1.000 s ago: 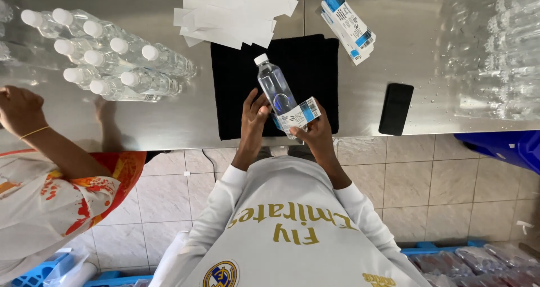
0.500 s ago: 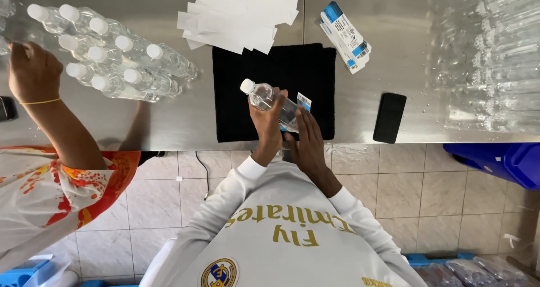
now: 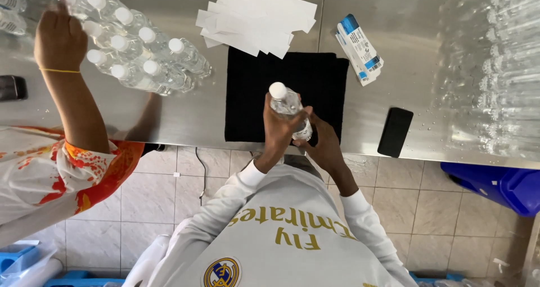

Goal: The person picks up a clear plastic water bottle and a rectangular paper label from a stainless steel table. They wrap the label around the bottle, smooth it out, and then place the labeled bottle aside. This process is repeated for multiple bottles throughout the video.

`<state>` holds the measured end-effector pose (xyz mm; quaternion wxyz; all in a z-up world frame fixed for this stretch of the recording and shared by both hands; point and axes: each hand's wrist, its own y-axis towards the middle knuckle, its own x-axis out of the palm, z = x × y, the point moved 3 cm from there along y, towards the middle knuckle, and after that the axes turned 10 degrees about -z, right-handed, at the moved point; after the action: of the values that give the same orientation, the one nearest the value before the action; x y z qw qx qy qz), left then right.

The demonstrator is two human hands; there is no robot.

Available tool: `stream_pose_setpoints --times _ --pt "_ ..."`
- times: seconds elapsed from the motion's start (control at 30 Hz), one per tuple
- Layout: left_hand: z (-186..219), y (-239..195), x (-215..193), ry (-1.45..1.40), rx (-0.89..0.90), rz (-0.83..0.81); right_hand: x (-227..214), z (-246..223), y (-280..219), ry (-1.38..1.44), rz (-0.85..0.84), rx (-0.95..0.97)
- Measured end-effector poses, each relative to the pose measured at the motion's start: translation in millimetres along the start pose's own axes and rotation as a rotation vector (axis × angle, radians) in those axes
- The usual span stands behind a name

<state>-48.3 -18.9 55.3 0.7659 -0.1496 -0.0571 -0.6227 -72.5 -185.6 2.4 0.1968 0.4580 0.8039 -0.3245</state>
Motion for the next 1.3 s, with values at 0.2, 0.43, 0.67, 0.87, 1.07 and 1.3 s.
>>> stream_pose_setpoints --times 0.2,0.43,0.67,0.87,1.07,1.3 --pt "-8 -6 15 0.211 0.146 -0.326 -13 -64 2 0.442 0.270 0.014" --pt "-30 -26 -20 0.567 0.524 -0.239 -18 -39 11 0.982 0.588 -0.032" --pt "-45 -22 -41 0.801 0.540 -0.289 -7 -71 -1 0.787 0.350 -0.229" --pt "-80 -29 -97 0.655 0.187 -0.319 8 -96 14 0.530 0.060 -0.304" --pt "-91 -41 -152 0.487 -0.194 -0.055 37 -110 42 0.380 -0.216 -0.340" --pt "-96 5 -247 0.834 0.053 0.692 9 -77 47 0.317 -0.228 -0.333"
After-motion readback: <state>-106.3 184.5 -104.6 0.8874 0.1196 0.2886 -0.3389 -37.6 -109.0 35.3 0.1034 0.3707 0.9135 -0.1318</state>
